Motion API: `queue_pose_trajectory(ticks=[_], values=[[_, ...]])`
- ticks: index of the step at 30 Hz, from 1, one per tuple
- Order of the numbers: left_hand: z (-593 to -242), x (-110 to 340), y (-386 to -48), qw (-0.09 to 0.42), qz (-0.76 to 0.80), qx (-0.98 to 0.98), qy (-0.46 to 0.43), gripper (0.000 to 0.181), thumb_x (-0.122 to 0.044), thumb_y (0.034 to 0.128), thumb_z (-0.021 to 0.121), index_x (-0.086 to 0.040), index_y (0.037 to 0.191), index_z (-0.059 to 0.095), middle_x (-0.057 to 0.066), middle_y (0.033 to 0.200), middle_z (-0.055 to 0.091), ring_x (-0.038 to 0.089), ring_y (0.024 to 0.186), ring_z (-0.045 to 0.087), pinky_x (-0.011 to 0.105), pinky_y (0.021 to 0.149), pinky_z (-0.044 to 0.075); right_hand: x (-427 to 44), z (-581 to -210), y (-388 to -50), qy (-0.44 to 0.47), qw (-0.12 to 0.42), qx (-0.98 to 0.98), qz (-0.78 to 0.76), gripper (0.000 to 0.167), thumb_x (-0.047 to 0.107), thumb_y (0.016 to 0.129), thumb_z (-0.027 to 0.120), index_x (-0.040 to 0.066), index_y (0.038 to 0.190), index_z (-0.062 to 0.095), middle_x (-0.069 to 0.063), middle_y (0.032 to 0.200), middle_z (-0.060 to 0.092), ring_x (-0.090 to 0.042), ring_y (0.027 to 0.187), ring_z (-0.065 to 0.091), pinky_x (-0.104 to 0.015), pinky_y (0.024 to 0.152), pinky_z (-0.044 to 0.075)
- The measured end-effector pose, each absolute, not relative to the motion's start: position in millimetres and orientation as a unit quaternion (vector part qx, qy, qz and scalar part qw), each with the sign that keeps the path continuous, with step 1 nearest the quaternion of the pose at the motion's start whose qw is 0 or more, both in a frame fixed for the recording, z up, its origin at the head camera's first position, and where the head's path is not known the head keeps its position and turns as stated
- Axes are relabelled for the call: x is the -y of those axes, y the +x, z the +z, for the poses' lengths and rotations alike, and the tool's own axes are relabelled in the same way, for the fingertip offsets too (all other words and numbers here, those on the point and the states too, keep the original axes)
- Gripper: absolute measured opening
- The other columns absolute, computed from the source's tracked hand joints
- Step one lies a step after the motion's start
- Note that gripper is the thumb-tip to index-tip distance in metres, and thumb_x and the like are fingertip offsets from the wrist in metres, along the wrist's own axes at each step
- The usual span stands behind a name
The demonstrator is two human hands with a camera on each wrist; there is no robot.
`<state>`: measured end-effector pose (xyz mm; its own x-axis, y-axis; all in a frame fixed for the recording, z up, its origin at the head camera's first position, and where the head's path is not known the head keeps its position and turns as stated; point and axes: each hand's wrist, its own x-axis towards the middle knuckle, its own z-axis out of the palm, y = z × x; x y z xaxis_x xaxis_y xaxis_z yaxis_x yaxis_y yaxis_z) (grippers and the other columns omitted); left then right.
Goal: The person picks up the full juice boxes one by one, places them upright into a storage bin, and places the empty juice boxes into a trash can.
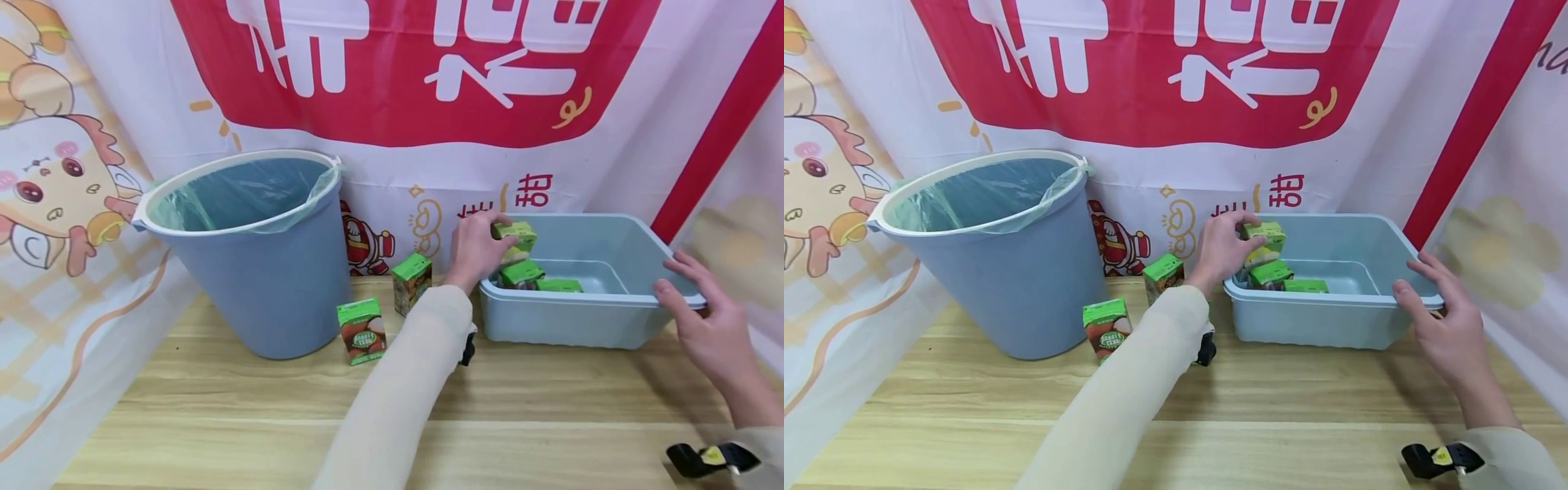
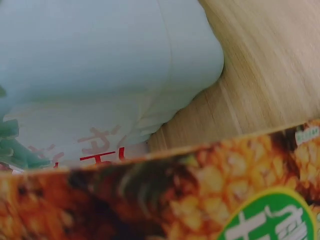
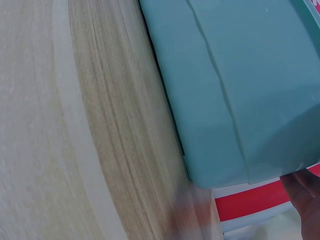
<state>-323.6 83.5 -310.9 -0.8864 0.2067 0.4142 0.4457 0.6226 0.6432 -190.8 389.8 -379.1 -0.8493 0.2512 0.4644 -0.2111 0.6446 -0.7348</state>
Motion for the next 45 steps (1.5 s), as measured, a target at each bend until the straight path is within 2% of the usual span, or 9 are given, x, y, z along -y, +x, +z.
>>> queue_pose_trajectory(ticks=[5, 14, 21, 27, 31, 37, 40, 45], values=[[-310.0, -82.4, -323.1, 0.140, -0.365, 0.900, -0.191, 0.027, -0.033, 0.0946, 0.082, -0.025, 0.120, 0.078, -0.009, 0.125, 0.076, 0.004, 0.103, 0.064, 0.019, 0.085, 0.053, -389.3, -379.5, -191.3, -0.005, 0.275, 0.860, 0.430, 0.053, 0.027, 0.106, 0.063, 0.021, 0.158, 0.052, 0.022, 0.170, 0.037, 0.020, 0.123, 0.042, 0.006, 0.082, 0.036], [-305.6, -84.5, -323.8, 0.112, -0.314, 0.924, -0.188, 0.023, -0.037, 0.0947, 0.081, -0.030, 0.116, 0.078, -0.013, 0.124, 0.075, 0.007, 0.109, 0.066, 0.023, 0.090, 0.053, -391.8, -379.0, -190.7, -0.009, 0.272, 0.866, 0.420, 0.054, 0.029, 0.107, 0.062, 0.021, 0.159, 0.050, 0.023, 0.171, 0.034, 0.021, 0.118, 0.042, 0.006, 0.079, 0.036], [-305.0, -86.1, -325.0, 0.107, -0.308, 0.924, -0.197, 0.019, -0.034, 0.0972, 0.079, -0.028, 0.115, 0.077, -0.010, 0.127, 0.075, 0.007, 0.105, 0.065, 0.023, 0.085, 0.053, -393.5, -380.3, -191.2, -0.007, 0.273, 0.863, 0.425, 0.053, 0.028, 0.106, 0.063, 0.022, 0.158, 0.052, 0.022, 0.170, 0.036, 0.020, 0.115, 0.044, 0.006, 0.079, 0.037], [-302.3, -89.2, -328.4, 0.063, -0.289, 0.930, -0.217, 0.032, -0.028, 0.0982, 0.078, -0.025, 0.129, 0.072, -0.008, 0.132, 0.073, 0.008, 0.119, 0.065, 0.025, 0.102, 0.054, -393.5, -380.9, -191.4, -0.005, 0.276, 0.862, 0.425, 0.053, 0.027, 0.106, 0.063, 0.021, 0.158, 0.053, 0.021, 0.170, 0.036, 0.021, 0.117, 0.044, 0.006, 0.079, 0.037], [-300.1, -90.3, -329.8, 0.040, -0.261, 0.938, -0.223, 0.036, -0.026, 0.0987, 0.077, -0.021, 0.134, 0.073, -0.007, 0.134, 0.074, 0.010, 0.126, 0.065, 0.026, 0.106, 0.054, -392.3, -380.3, -191.8, -0.005, 0.278, 0.863, 0.421, 0.053, 0.028, 0.106, 0.063, 0.021, 0.158, 0.052, 0.022, 0.170, 0.036, 0.021, 0.117, 0.043, 0.005, 0.079, 0.037], [-297.3, -89.0, -327.5, 0.028, -0.309, 0.928, -0.208, 0.026, -0.017, 0.1014, 0.073, -0.018, 0.127, 0.078, -0.006, 0.120, 0.078, 0.006, 0.111, 0.070, 0.021, 0.095, 0.057, -390.2, -376.7, -192.6, -0.008, 0.274, 0.866, 0.419, 0.054, 0.029, 0.107, 0.061, 0.022, 0.159, 0.051, 0.022, 0.171, 0.034, 0.021, 0.121, 0.041, 0.006, 0.080, 0.036], [-299.6, -87.1, -326.4, 0.036, -0.360, 0.910, -0.202, 0.023, -0.017, 0.0997, 0.075, -0.015, 0.123, 0.079, -0.005, 0.112, 0.079, 0.006, 0.103, 0.071, 0.018, 0.089, 0.057, -390.2, -376.4, -192.5, -0.010, 0.271, 0.867, 0.419, 0.054, 0.029, 0.107, 0.061, 0.023, 0.159, 0.050, 0.023, 0.171, 0.033, 0.020, 0.120, 0.040, 0.006, 0.080, 0.035], [-303.5, -85.9, -323.9, 0.037, -0.426, 0.884, -0.186, 0.025, -0.019, 0.0957, 0.080, -0.015, 0.120, 0.079, -0.005, 0.107, 0.080, 0.005, 0.098, 0.073, 0.017, 0.087, 0.057, -391.0, -378.6, -191.2, -0.011, 0.274, 0.863, 0.423, 0.053, 0.028, 0.107, 0.062, 0.022, 0.159, 0.051, 0.022, 0.171, 0.035, 0.021, 0.117, 0.042, 0.007, 0.080, 0.036]])
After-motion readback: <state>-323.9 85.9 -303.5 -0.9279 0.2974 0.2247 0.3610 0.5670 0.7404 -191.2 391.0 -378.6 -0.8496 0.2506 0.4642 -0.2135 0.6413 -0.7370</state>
